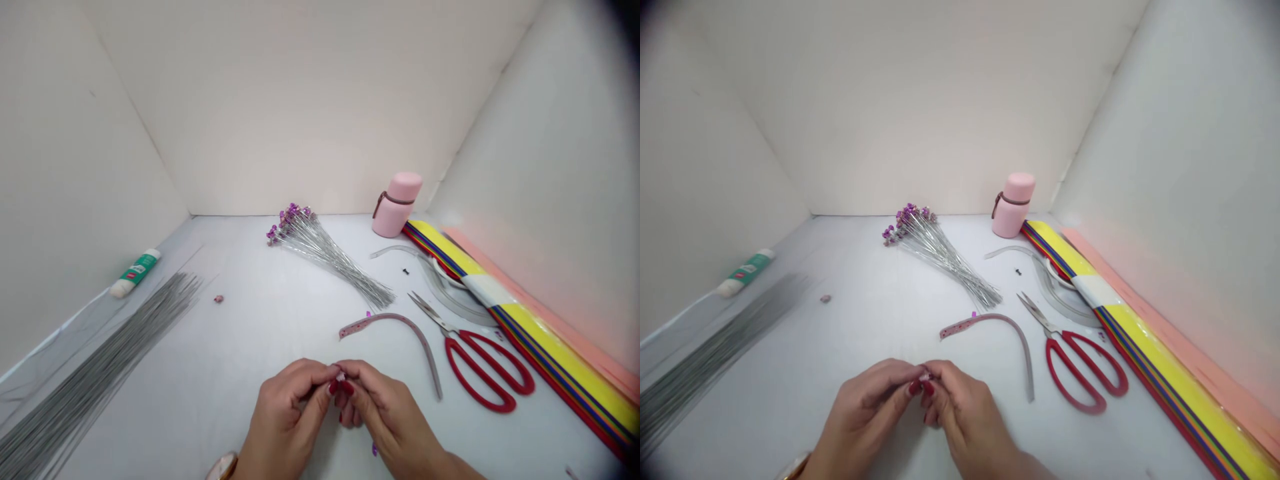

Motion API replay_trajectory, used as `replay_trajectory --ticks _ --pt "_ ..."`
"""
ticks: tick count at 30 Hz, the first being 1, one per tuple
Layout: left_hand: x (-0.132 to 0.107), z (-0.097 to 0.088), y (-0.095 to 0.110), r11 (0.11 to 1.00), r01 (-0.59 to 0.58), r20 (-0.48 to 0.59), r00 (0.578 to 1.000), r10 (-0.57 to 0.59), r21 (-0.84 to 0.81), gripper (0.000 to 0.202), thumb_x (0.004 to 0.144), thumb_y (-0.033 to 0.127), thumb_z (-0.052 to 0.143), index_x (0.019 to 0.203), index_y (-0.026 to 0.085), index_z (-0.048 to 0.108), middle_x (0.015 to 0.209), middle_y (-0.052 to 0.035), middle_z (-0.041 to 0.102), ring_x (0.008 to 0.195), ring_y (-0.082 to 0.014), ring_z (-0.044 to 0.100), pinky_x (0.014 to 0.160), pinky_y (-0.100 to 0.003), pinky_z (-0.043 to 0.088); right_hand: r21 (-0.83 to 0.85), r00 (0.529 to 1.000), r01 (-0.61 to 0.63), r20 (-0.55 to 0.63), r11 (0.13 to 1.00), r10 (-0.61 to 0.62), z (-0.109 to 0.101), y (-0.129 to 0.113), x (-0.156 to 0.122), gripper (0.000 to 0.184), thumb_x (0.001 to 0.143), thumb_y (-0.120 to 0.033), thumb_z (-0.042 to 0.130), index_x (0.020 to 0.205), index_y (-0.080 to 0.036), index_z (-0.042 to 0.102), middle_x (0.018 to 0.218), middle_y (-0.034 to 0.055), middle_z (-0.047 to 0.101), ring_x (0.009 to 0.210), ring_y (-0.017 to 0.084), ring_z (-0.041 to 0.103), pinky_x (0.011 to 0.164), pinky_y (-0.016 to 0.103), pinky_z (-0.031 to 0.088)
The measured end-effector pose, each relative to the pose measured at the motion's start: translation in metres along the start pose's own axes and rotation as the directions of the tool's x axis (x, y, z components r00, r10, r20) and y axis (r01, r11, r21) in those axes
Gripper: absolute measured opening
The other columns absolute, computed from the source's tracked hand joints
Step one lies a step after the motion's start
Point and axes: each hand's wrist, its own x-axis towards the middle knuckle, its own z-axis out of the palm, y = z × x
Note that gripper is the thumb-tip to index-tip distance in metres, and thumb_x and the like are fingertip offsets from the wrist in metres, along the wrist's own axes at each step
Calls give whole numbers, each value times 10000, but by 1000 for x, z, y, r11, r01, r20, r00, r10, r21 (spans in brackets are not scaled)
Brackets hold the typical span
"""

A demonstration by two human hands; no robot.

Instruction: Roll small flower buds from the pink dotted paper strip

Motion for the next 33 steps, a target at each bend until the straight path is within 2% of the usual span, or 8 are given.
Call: replay_trajectory --ticks 4,13,17,21,24,27,30,33 --pt "0 -2 1 988 -117 18 993 116 104 216 774 48 488 881 148 645 793 -95 661 715 -168 626 666 -232 485 -12 1000 7 15 1000 -7 0 1 -1 284 910 -312 270 1009 -178 500 595 -6 562 529 107 530 519 198 437" --pt "0 -4 0 921 -248 22 967 253 299 190 741 42 529 826 163 649 760 -79 681 690 -149 636 659 -202 494 -126 996 92 20 988 -91 -1 -1 -1 247 901 -231 264 1002 -190 485 637 7 584 538 114 555 523 202 455" --pt "0 0 -2 886 -286 8 952 305 365 190 728 44 536 799 170 660 719 -78 683 646 -155 635 629 -210 498 -260 987 160 8 952 -163 1 3 -2 237 882 -172 273 1034 -170 455 686 41 619 579 139 585 571 236 472" --pt "-2 4 -4 856 -310 -7 939 343 413 184 721 40 536 773 154 670 714 -94 684 666 -169 634 663 -223 494 -440 966 213 -41 872 -257 4 6 -3 262 855 -147 299 1048 -123 475 742 107 646 637 202 612 595 307 481" --pt "0 4 -2 940 -208 -46 973 228 270 164 735 60 528 763 151 661 721 -88 670 663 -168 625 645 -230 490 -339 977 164 -76 926 -200 5 3 -3 264 872 -177 307 1048 -136 500 741 91 647 622 183 612 597 289 488" --pt "2 3 2 997 48 -45 998 -51 -60 120 757 119 532 718 146 643 695 -70 646 626 -161 609 596 -241 490 -99 993 71 -91 993 -80 4 -2 -3 291 894 -247 316 1116 -166 486 653 30 624 557 135 582 546 228 486" --pt "4 3 3 902 240 27 969 -247 -359 104 754 175 560 689 141 634 655 -49 639 612 -159 594 598 -259 487 17 994 44 -104 999 -42 2 -3 -2 309 887 -303 342 1082 -169 541 629 24 607 550 131 569 521 219 482" --pt "4 3 1 848 287 51 954 -296 -445 92 755 192 572 727 143 644 648 -40 653 634 -159 599 619 -257 487 86 992 7 -124 996 4 1 -2 0 281 868 -316 394 988 -166 599 611 23 602 531 128 563 514 220 483"
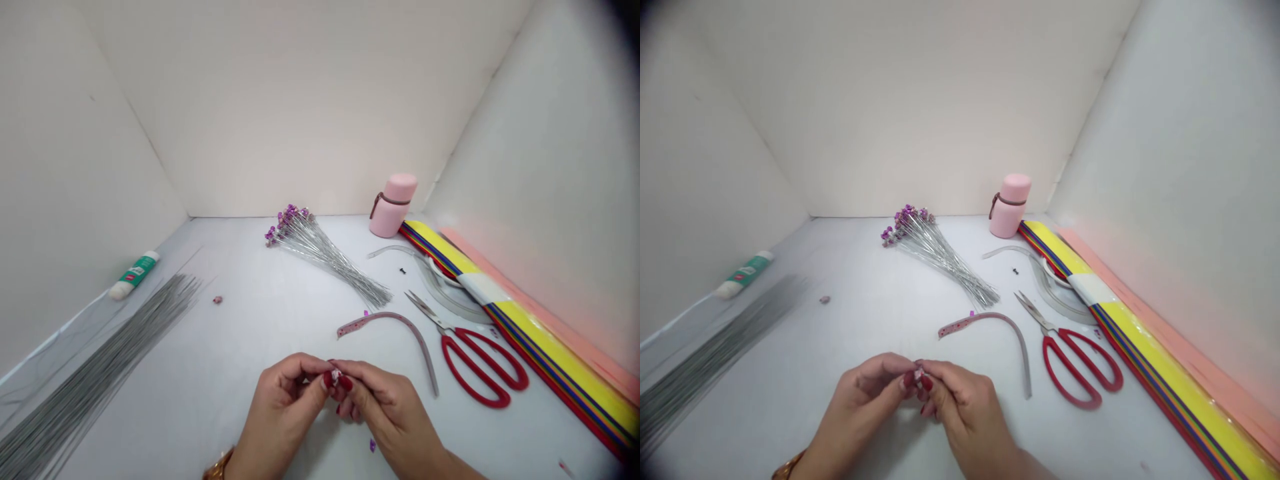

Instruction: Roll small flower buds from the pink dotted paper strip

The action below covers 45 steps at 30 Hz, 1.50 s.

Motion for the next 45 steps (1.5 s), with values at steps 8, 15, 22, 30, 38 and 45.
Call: replay_trajectory --ticks 8,15,22,30,38,45 --pt "-4 -1 2 903 -222 38 974 224 368 132 760 149 552 830 141 664 788 -99 680 687 -185 642 624 -248 515 -4 1000 -4 8 1000 4 -2 -2 1 256 850 -299 430 947 -161 622 579 22 608 506 123 567 491 206 477" --pt "-3 0 3 743 -348 63 922 382 572 105 717 74 563 719 135 648 658 -75 672 584 -155 632 566 -212 506 -62 998 24 54 998 -21 -3 -3 1 240 854 -266 418 955 -166 612 579 15 609 497 121 566 534 219 486" --pt "0 1 -4 555 -464 145 840 522 690 143 693 35 533 670 148 618 629 -64 658 571 -148 606 562 -220 482 -185 989 147 27 972 -144 -1 -3 -2 216 841 -199 403 916 -170 604 672 43 626 605 149 594 602 230 471" --pt "2 0 -3 960 -118 -3 992 123 254 67 745 174 563 729 127 607 653 -51 650 596 -152 616 570 -250 513 25 1000 -17 14 1000 17 -1 -2 0 287 862 -283 408 1061 -157 573 594 13 607 540 123 559 525 205 462" --pt "2 -7 -4 978 -128 49 991 122 167 126 778 195 562 828 143 664 782 -75 681 710 -168 631 649 -262 512 165 988 -152 15 975 151 -4 0 4 267 822 -340 483 938 -156 638 539 6 580 496 117 527 476 212 440" --pt "1 -8 -6 945 -179 63 984 169 275 165 803 171 523 891 152 662 799 -78 679 729 -164 638 663 -249 513 163 977 -211 5 964 213 -5 -1 5 249 793 -356 522 843 -150 652 550 14 597 495 113 524 460 203 434"
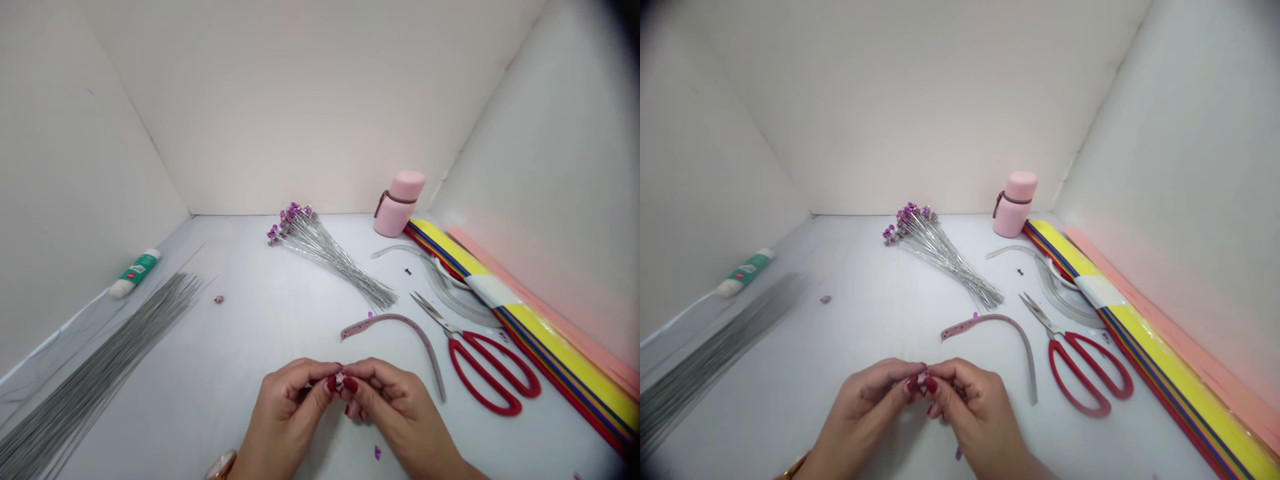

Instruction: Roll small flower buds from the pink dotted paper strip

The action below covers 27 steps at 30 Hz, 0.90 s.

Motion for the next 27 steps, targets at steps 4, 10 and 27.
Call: replay_trajectory --ticks 4,10,27 --pt "-2 1 3 994 -81 8 997 80 69 169 793 134 521 908 142 645 823 -82 674 731 -159 637 649 -237 518 -29 999 39 -1 999 -39 1 0 -2 244 798 -345 514 849 -146 647 542 7 582 489 115 526 452 203 439" --pt "-2 3 4 938 -255 -10 964 265 233 147 741 50 544 826 115 645 727 -76 669 646 -135 631 591 -203 511 -70 993 106 51 992 -103 0 -2 -3 200 798 -303 516 843 -152 639 615 26 623 547 130 571 513 213 475" --pt "0 4 2 968 -189 -75 976 203 164 142 741 57 523 794 137 628 730 -58 649 651 -138 624 593 -219 518 -100 980 200 10 975 -200 4 0 -4 231 843 -283 438 967 -163 590 640 24 607 583 138 568 553 229 476"
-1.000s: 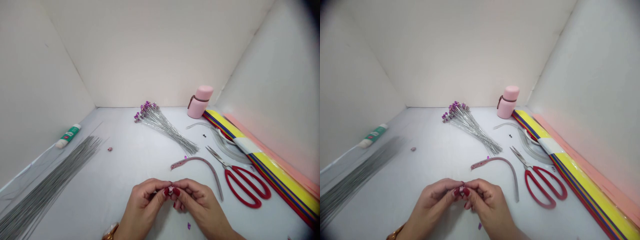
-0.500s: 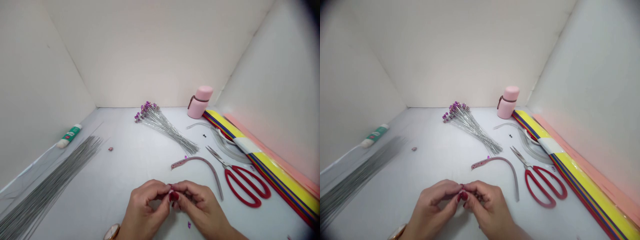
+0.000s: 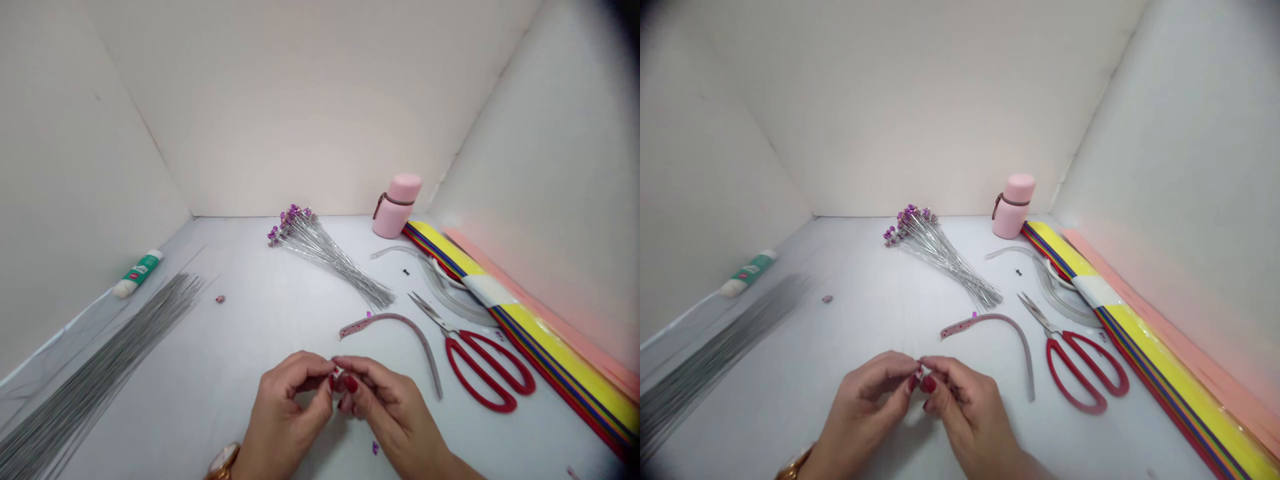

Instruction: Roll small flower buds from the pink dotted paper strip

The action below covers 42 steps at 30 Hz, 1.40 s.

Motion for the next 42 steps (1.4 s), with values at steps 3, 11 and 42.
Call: replay_trajectory --ticks 3,11,42 --pt "0 -4 0 994 78 60 996 -73 -83 144 784 115 520 847 148 646 768 -65 653 696 -151 623 632 -245 510 112 990 -144 22 983 142 -2 -2 1 270 832 -338 464 945 -150 622 563 2 557 518 120 516 488 217 441" --pt "-1 -2 -3 991 121 44 992 -119 -53 154 787 142 542 881 157 662 795 -72 678 717 -160 635 644 -239 510 238 967 -240 -23 941 253 -2 -4 7 215 744 -343 598 825 -150 645 546 -9 566 521 105 508 501 202 426" --pt "-3 -2 1 937 -206 75 978 192 281 155 754 67 526 868 144 598 730 -58 670 631 -131 620 583 -201 503 -195 996 86 31 977 -81 -3 -5 2 172 840 -247 426 866 -192 588 637 21 626 561 138 601 553 197 473"
